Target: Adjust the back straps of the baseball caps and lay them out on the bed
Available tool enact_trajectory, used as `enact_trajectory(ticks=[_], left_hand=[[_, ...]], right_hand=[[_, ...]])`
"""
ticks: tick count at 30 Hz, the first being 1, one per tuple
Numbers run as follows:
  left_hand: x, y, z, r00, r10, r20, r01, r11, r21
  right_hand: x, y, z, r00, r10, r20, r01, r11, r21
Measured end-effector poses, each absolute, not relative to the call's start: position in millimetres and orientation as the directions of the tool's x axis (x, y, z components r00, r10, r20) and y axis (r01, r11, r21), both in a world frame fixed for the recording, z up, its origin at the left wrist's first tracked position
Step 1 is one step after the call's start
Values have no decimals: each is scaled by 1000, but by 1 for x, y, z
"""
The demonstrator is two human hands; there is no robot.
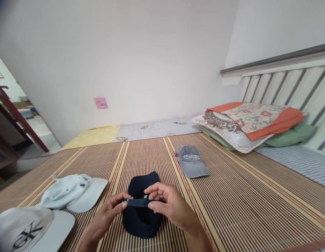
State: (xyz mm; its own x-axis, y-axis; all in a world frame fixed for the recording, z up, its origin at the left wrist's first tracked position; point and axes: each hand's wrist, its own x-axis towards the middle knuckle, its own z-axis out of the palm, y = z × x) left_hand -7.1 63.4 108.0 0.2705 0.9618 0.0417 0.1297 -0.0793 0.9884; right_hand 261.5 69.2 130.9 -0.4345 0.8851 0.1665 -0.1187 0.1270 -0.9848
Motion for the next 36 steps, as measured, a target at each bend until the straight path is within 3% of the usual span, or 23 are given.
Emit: enact_trajectory(ticks=[15,26,31,36], left_hand=[[1,62,113,288,956,52,171,-104,980],[-6,69,101,326,939,111,60,-138,989],[-11,69,93,331,931,154,-3,-162,987],[-13,68,87,332,940,75,-62,-58,996]], right_hand=[[235,57,139,-465,884,39,241,169,-956],[232,44,143,-477,879,26,567,330,-755],[234,44,149,-479,868,129,433,362,-825],[240,54,149,-500,854,147,14,177,-984]])
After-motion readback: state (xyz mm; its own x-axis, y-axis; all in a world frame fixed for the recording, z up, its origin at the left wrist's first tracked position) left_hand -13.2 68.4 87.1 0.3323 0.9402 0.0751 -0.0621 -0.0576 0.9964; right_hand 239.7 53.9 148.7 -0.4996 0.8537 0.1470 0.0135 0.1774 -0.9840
